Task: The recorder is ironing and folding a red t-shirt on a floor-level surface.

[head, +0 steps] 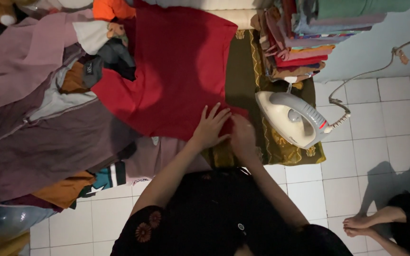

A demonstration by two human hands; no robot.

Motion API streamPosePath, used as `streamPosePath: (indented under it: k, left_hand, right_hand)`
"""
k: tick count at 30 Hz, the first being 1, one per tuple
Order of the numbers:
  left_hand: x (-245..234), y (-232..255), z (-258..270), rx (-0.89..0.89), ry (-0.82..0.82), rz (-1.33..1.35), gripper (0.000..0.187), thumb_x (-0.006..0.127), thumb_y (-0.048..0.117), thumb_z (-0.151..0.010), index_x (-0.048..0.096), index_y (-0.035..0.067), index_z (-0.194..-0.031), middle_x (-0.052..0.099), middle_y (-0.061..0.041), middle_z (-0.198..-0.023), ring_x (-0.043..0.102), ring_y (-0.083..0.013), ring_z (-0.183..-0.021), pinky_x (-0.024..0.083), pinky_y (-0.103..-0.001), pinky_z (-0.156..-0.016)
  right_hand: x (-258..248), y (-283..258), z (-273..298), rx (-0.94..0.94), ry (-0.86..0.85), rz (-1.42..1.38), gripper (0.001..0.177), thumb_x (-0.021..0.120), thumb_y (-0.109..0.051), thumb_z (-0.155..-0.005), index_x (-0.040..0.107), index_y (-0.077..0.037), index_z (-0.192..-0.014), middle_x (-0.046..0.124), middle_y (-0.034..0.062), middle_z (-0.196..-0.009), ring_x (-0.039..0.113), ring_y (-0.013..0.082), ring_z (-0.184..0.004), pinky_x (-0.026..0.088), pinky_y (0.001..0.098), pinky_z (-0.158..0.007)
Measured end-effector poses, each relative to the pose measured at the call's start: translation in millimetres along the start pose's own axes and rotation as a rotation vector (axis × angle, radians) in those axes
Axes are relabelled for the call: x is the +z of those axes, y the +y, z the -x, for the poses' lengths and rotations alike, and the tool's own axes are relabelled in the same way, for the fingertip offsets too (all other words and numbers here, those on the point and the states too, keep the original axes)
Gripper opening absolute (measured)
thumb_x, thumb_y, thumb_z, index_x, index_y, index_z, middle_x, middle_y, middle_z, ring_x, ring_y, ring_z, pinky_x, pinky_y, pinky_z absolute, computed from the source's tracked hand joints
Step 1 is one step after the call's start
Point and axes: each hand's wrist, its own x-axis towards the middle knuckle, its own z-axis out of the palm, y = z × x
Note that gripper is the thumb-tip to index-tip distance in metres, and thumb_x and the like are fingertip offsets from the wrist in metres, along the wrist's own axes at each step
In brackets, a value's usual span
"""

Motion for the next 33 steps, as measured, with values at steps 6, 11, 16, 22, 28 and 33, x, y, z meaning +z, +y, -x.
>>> streamPosePath:
  k: [6, 11, 16, 22, 28, 33]
  left_hand:
    - [2.2, 2.0, 3.7, -0.083, -0.043, -0.02, 0.092, 0.077, 0.052, -0.08, 0.044, 0.005, -0.152, 0.037, -0.01, -0.159, 0.021, -0.0365, -0.154, 0.015, -0.068, -0.121]
    - [14.3, 8.0, 10.2, -0.125, -0.005, -0.041, 0.087, 0.07, 0.058, -0.086, 0.047, 0.003, -0.149, 0.038, -0.01, -0.16, 0.026, -0.0356, -0.151, 0.018, -0.066, -0.121]
    - [31.6, 16.0, 39.4, -0.135, 0.13, 0.007, 0.072, 0.06, 0.055, -0.099, 0.052, 0.003, -0.148, 0.04, -0.011, -0.162, 0.035, -0.0353, -0.148, 0.022, -0.064, -0.118]
    - [10.5, 15.8, 67.4, -0.153, 0.217, 0.136, 0.062, 0.071, 0.042, -0.089, 0.06, 0.007, -0.139, 0.05, -0.013, -0.151, 0.043, -0.0333, -0.143, 0.024, -0.064, -0.118]
    - [13.3, -0.5, 77.6, -0.152, 0.219, 0.148, 0.04, 0.076, 0.02, -0.083, 0.067, 0.007, -0.12, 0.059, -0.012, -0.139, 0.049, -0.0329, -0.137, 0.029, -0.061, -0.117]
    - [31.8, -7.5, 80.6, -0.123, 0.264, 0.147, 0.024, 0.074, 0.013, -0.084, 0.071, 0.01, -0.107, 0.064, -0.011, -0.136, 0.053, -0.0316, -0.134, 0.035, -0.06, -0.114]
  right_hand:
    - [-1.1, -6.2, -18.2, 0.072, -0.141, 0.194, 0.064, 0.062, -0.025, -0.094, 0.042, -0.002, -0.151, 0.043, 0.0228, -0.158, 0.038, 0.0378, -0.146, 0.027, 0.0601, -0.112]
    - [-27.6, 21.3, -15.9, 0.122, -0.088, 0.211, 0.063, 0.065, -0.028, -0.096, 0.044, -0.002, -0.15, 0.036, 0.0276, -0.161, 0.028, 0.0415, -0.152, 0.024, 0.0627, -0.121]
    - [-159.2, 25.0, -55.3, 0.231, 0.196, 0.577, 0.068, 0.076, -0.023, -0.072, 0.06, 0.0, -0.134, 0.046, 0.0302, -0.154, 0.038, 0.0529, -0.142, 0.031, 0.0685, -0.108]
    - [-191.3, 56.9, -71.4, 0.14, -0.138, 0.42, 0.062, 0.078, -0.025, -0.085, 0.061, -0.018, -0.144, 0.069, 0.0182, -0.113, 0.069, 0.0381, -0.103, 0.058, 0.0476, -0.088]
    - [-184.3, -0.5, -75.0, -0.008, -0.226, 0.221, 0.068, 0.075, -0.017, -0.078, 0.06, -0.023, -0.144, 0.07, 0.0238, -0.107, 0.07, 0.0417, -0.083, 0.057, 0.0511, -0.073]
    - [-133.8, -45.8, -87.8, 0.035, -0.194, -0.162, 0.059, 0.061, -0.012, -0.083, 0.056, -0.027, -0.14, 0.073, 0.0177, -0.127, 0.074, 0.0366, -0.081, 0.061, 0.0477, -0.07]
